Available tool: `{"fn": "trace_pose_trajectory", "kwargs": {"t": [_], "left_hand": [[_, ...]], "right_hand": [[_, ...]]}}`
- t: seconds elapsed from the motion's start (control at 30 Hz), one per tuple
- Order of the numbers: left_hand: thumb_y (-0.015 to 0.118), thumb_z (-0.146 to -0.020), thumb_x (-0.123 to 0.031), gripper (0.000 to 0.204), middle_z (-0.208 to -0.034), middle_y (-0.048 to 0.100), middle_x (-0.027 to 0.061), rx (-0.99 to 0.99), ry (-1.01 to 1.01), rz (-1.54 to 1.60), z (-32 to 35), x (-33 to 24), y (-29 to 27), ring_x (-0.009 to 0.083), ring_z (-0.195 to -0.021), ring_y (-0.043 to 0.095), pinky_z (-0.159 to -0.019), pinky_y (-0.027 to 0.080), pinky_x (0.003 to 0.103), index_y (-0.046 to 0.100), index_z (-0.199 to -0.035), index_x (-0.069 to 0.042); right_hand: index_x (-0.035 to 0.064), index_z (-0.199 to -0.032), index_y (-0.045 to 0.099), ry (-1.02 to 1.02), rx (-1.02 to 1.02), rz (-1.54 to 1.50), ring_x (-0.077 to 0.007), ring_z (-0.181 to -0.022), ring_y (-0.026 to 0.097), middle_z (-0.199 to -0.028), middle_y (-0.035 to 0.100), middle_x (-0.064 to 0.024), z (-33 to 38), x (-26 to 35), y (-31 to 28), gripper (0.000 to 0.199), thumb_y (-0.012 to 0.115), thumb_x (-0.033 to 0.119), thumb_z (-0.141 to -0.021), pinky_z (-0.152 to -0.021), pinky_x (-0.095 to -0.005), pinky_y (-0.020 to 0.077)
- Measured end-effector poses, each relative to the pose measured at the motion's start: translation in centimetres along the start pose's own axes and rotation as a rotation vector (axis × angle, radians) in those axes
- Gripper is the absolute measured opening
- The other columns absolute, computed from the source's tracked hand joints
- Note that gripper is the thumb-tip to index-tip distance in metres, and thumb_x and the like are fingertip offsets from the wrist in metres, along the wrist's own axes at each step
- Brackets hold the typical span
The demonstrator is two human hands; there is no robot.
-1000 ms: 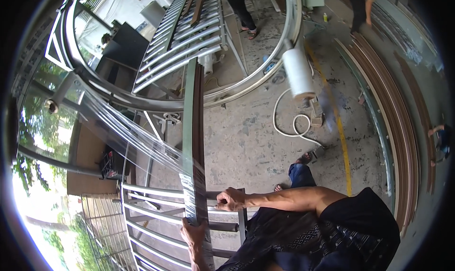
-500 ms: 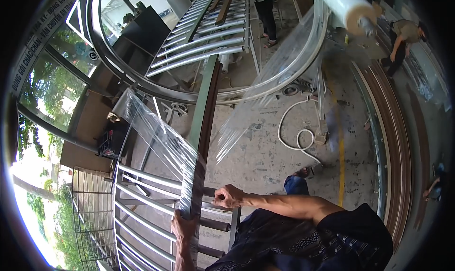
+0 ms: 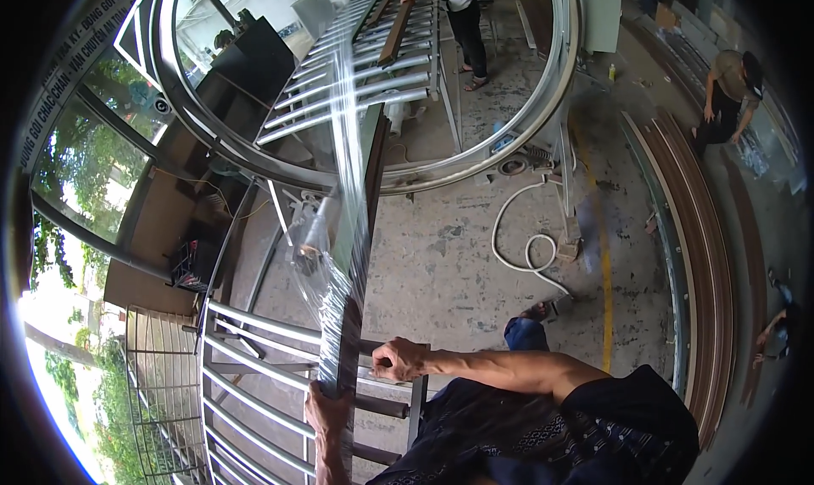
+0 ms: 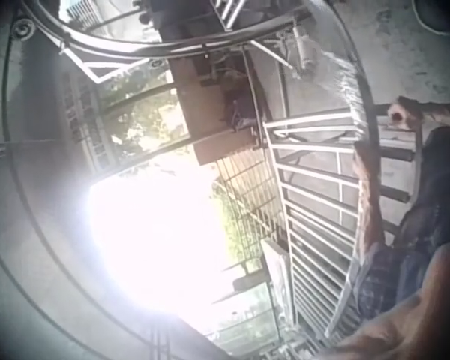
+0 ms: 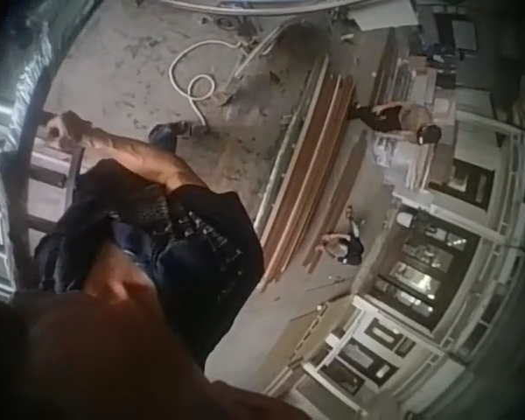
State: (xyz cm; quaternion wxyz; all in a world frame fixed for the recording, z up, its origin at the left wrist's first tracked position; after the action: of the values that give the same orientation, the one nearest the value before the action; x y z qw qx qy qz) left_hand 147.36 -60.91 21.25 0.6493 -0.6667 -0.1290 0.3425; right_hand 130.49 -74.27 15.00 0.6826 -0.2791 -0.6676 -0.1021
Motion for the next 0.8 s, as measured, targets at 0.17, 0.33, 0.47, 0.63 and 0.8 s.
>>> {"fn": "trace_pose_trajectory", "kwargs": {"t": [0.17,0.33,0.47,0.63,0.8], "left_hand": [[0.076,-0.064,-0.036,0.053,-0.087,0.066,0.022,0.004,-0.03,-0.024,0.0,-0.4,-0.5,0.0416,-0.082,0.064,-0.072,0.05,0.049,0.054,-0.1,-0.003],[0.075,-0.065,-0.037,0.055,-0.09,0.066,0.0215,0.013,-0.017,0.023,-0.2,0.2,0.2,0.0413,-0.084,0.064,-0.073,0.049,0.05,0.054,-0.104,-0.003],[0.075,-0.065,-0.039,0.061,-0.092,0.066,0.0201,0.091,-0.035,-0.048,-0.1,0.2,-0.1,0.041,-0.087,0.064,-0.075,0.049,0.05,0.053,-0.109,-0.003],[0.075,-0.07,-0.039,0.064,-0.101,0.064,0.0235,0.148,0.112,0.016,-2.0,0.6,-0.8,0.0403,-0.094,0.063,-0.08,0.049,0.048,0.05,-0.116,-0.001],[0.074,-0.076,-0.037,0.071,-0.123,0.053,0.0284,-0.029,0.233,0.243,-6.4,-2.6,-1.9,0.0404,-0.109,0.057,-0.091,0.047,0.047,0.045,-0.128,0.002]], "right_hand": [[0.0013,-0.082,0.063,-0.014,0.016,0.029,-0.0269,-0.066,0.063,-0.073,0.065,-0.0127,-1.0,0.4,0.4,0.027,0.071,0.028,-0.082,-0.061,-0.0375,0.0473],[-0.0021,-0.093,0.062,-0.123,-0.145,0.085,-0.0361,-0.073,0.065,-0.078,0.066,-0.0205,-4.1,1.4,0.4,0.04,0.069,0.036,-0.082,-0.067,-0.043,0.05],[-0.0079,-0.09,0.061,0.159,-0.092,0.116,-0.0397,-0.075,0.065,-0.077,0.063,-0.0277,-5.6,1.6,0.8,0.057,0.067,0.048,-0.082,-0.067,-0.0446,0.05],[-0.0089,-0.085,0.061,0.212,-0.144,0.119,-0.0404,-0.076,0.065,-0.076,0.063,-0.0293,-5.9,1.3,1.3,0.064,0.063,0.055,-0.081,-0.067,-0.0444,0.0498],[-0.0071,-0.087,0.062,0.284,-0.059,0.093,-0.0382,-0.079,0.066,-0.082,0.065,-0.0275,-5.3,2.6,0.9,0.063,0.058,0.056,-0.085,-0.068,-0.0423,0.0507]]}}
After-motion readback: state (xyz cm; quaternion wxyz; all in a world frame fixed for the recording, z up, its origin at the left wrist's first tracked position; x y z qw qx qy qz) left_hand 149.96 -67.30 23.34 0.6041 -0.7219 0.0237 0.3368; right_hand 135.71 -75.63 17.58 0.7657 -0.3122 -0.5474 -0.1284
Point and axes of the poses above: each hand's wrist, its own z-axis away from the middle knuckle, its own y-axis out of the palm, x = y × z, the point moved 4 cm from there along -z, towards the middle knuckle
